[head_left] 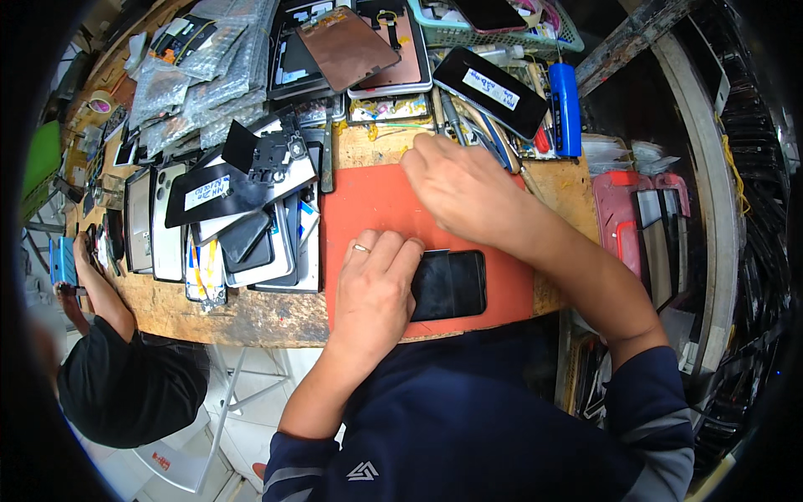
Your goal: The person unpacks a smartphone battery, then disassembles a smartphone, removes the old battery, and installs a new one. They use a prying tool and apply adhesive to secure the back cover before reassembling the device.
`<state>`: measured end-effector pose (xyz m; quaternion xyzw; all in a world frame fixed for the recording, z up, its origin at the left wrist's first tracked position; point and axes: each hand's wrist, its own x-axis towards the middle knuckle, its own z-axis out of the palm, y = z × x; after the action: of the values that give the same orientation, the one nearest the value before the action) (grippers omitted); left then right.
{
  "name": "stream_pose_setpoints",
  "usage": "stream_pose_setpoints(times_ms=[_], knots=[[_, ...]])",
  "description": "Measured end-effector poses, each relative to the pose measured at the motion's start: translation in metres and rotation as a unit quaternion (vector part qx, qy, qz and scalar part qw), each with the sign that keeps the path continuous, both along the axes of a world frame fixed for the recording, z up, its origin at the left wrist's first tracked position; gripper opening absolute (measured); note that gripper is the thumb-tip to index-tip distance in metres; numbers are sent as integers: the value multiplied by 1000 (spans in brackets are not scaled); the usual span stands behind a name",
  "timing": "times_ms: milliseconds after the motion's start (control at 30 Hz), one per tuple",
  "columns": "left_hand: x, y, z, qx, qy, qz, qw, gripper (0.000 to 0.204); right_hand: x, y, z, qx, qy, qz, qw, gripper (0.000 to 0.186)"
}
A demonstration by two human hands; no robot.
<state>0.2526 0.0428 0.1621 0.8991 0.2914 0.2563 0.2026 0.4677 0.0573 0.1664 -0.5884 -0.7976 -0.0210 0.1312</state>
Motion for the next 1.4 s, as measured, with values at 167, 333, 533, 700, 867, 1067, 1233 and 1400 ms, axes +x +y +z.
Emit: stream_pose_setpoints(times_ms=[167, 333, 533, 700, 867, 1067, 1233, 1400], knots=[[-2, 2, -4, 9, 5, -23, 1000, 33, 43, 5, 16, 22, 29, -133, 990, 15], [-1, 3, -7, 15, -2, -20, 1000, 31, 43, -19, 35, -1, 110, -76, 991, 17], [-2, 2, -5, 16, 9, -18, 1000, 36, 10, -67, 24, -108, 282, 83, 950, 12], [-2, 4, -6, 2, 12, -6, 1000, 28, 7, -62, 3, -115, 355, 82, 924, 6], [0, 6, -2, 25, 9, 23, 999, 14, 11, -56, 2, -165, 367, 73, 912, 5], [3, 5, -2, 20, 12, 35, 999, 8, 15, -53, -1, -183, 379, 74, 904, 5], [2, 4, -2, 19, 28, 39, 999, 5, 13, -54, -4, -170, 368, 90, 910, 6], [-1, 6, -1, 1, -2, 44, 999, 5, 5, -59, 8, -192, 397, 46, 897, 8]])
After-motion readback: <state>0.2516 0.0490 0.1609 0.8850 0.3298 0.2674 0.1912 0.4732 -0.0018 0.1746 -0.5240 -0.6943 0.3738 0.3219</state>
